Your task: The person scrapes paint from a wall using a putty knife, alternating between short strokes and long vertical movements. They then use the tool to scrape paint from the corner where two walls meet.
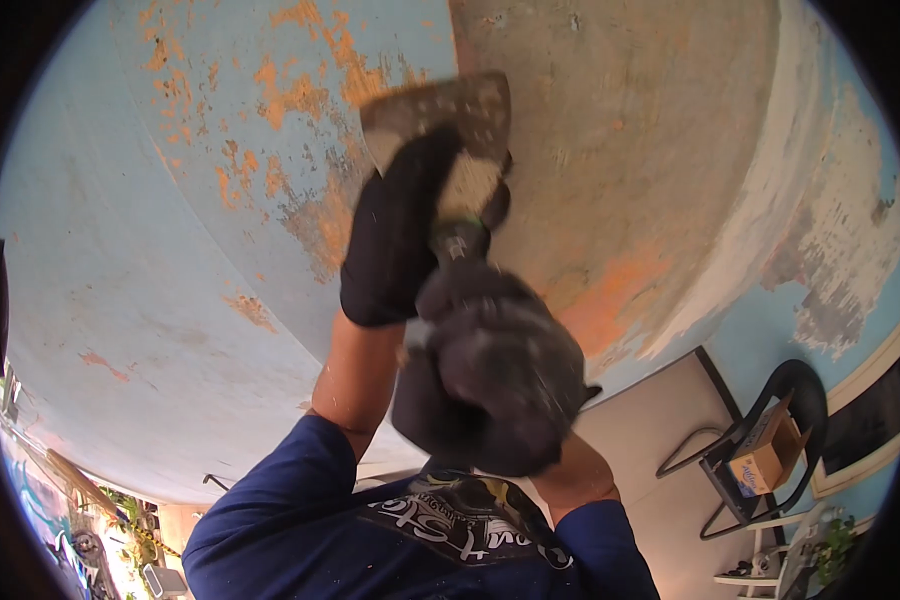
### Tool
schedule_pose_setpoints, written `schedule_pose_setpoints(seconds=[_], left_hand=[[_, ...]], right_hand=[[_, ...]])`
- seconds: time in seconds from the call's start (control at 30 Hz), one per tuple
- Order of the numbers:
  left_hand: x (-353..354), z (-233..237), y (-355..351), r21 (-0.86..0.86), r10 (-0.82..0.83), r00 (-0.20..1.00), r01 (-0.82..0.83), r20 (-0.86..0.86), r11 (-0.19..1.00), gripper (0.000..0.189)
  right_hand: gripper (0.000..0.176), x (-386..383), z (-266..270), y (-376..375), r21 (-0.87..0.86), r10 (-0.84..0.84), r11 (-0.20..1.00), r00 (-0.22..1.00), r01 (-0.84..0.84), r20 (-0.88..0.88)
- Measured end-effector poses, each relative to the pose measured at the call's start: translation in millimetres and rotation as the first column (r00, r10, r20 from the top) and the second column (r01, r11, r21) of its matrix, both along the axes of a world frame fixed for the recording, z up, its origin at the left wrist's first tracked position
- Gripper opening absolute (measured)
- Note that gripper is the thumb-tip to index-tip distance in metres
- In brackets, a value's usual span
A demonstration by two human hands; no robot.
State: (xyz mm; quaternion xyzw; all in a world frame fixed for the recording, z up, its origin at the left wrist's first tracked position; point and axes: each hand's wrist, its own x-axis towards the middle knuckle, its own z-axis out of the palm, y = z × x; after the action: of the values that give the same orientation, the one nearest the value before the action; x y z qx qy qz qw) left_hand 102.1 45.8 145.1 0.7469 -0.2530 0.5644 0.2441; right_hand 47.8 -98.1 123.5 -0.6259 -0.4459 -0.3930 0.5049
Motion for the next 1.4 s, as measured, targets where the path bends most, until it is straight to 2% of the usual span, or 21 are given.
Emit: schedule_pose_setpoints(seconds=[0.07, 0.2, 0.3, 0.4, 0.43, 0.47, 0.53, 0.6, 0.63, 0.67, 0.73, 0.8, 0.87, 0.9, 0.93, 1.03, 1.07, 1.2, 1.27, 1.3, 1.4], left_hand=[[-3.9, -11.5, 2.3, 0.204, 0.110, 0.991, -0.125, 0.080, 0.971, 0.056], [11.0, -1.6, 11.8, 0.067, 0.010, 0.999, -0.006, -0.047, 0.998, 0.062], [-4.5, -1.3, 7.7, 0.153, 0.077, 0.997, -0.076, 0.003, 0.985, 0.064], [2.9, -22.5, 12.0, 0.223, 0.095, 0.995, -0.088, -0.020, 0.971, 0.065], [10.7, -26.8, 14.2, 0.180, 0.070, 0.996, -0.059, -0.057, 0.982, 0.065], [13.2, -29.8, 14.6, 0.137, 0.042, 0.994, -0.028, -0.104, 0.990, 0.065], [17.1, -10.8, 15.3, 0.132, 0.030, 0.996, -0.019, -0.080, 0.991, 0.064], [14.2, 13.1, 14.1, 0.128, 0.011, 1.000, -0.007, -0.026, 0.992, 0.063], [7.6, 15.5, 8.1, -0.113, -0.344, 0.918, 0.328, -0.195, 0.938, 0.065], [3.4, 7.0, 6.1, -0.114, -0.344, 0.917, 0.327, -0.201, 0.938, 0.065], [-9.1, -23.3, 2.1, 0.120, 0.019, 0.995, -0.007, -0.099, 0.993, 0.066], [-36.6, -60.0, -7.0, -0.374, -0.500, 0.700, 0.343, -0.510, 0.862, 0.057], [-66.8, -80.8, -27.5, -0.858, -0.859, 0.317, 0.198, -0.401, 0.474, 0.031], [-73.4, -102.2, -29.6, -0.828, -0.824, 0.364, 0.199, -0.435, 0.525, 0.031], [-76.5, -127.4, -28.2, -0.867, -0.867, 0.255, 0.157, -0.427, 0.473, 0.029], [-94.5, -190.3, -30.9, -0.509, -0.473, 0.544, 0.095, -0.693, 0.855, 0.028], [-101.4, -199.4, -30.4, -0.347, -0.349, 0.620, 0.130, -0.702, 0.929, 0.028], [-117.7, -214.4, -40.6, -0.452, -0.387, 0.425, -0.060, -0.818, 0.890, 0.031], [-117.4, -227.7, -40.6, -0.094, -0.092, 0.628, 0.029, -0.773, 0.995, 0.032], [-118.4, -231.9, -40.6, -0.093, -0.087, 0.629, 0.024, -0.773, 0.995, 0.032], [-127.4, -192.0, -47.4, -0.356, -0.334, 0.540, 0.066, -0.773, 0.932, 0.030]], right_hand=[[0.008, -5.6, -8.2, -3.4, 0.066, 0.164, 0.986, 0.973, -0.155, -0.161], [0.007, 18.6, -6.0, 15.4, 0.151, 0.196, 0.968, 0.980, -0.200, 0.037], [0.007, 8.7, 5.3, 8.2, 0.044, 0.055, 0.997, 0.983, -0.064, 0.177], [0.011, 1.1, -24.8, -3.0, 0.065, 0.308, 0.946, 0.945, -0.316, 0.111], [0.014, -7.8, -24.1, -3.9, 0.032, 0.179, 0.984, 0.969, -0.176, -0.168], [0.014, -1.4, -23.3, 3.6, 0.027, 0.179, 0.984, 0.970, -0.177, -0.166], [0.014, 21.7, -18.3, 24.3, 0.084, 0.056, 0.994, 0.974, -0.076, 0.221], [0.012, 18.5, -5.6, 23.7, 0.100, 0.058, 0.992, 0.972, -0.083, 0.227], [0.010, 16.7, -5.8, 18.7, 0.100, 0.051, 0.992, 0.978, -0.073, 0.204], [0.010, 14.0, -5.0, 14.3, 0.099, 0.043, 0.993, 0.982, -0.062, 0.183], [0.008, -7.9, -25.4, -0.1, 0.075, 0.063, 0.995, 0.995, -0.069, 0.075], [0.005, -16.2, -64.9, -15.6, 0.057, 0.180, 0.980, 0.973, -0.190, 0.143], [0.015, -34.6, -107.8, -30.1, 0.096, 0.279, 0.956, 0.960, -0.276, -0.029], [0.022, -43.5, -134.0, -33.7, 0.180, 0.329, 0.936, 0.932, -0.302, -0.149], [0.022, -53.2, -153.5, -40.8, 0.182, 0.335, 0.934, 0.931, -0.307, -0.145], [0.053, -79.3, -170.4, -54.0, 0.200, 0.246, 0.968, 0.742, -0.152, -0.623], [0.053, -84.6, -166.0, -57.0, 0.208, 0.249, 0.967, 0.735, -0.149, -0.631], [0.054, -80.0, -170.0, -67.7, -0.014, 0.060, 0.995, 0.674, -0.103, -0.736], [0.052, -77.1, -173.5, -72.6, -0.132, -0.020, 0.985, 0.681, -0.112, -0.732], [0.046, -76.8, -173.3, -76.0, -0.209, -0.049, 0.961, 0.632, -0.182, -0.774], [0.036, -81.9, -182.9, -78.7, -0.300, -0.141, 0.928, 0.537, -0.220, -0.832]])
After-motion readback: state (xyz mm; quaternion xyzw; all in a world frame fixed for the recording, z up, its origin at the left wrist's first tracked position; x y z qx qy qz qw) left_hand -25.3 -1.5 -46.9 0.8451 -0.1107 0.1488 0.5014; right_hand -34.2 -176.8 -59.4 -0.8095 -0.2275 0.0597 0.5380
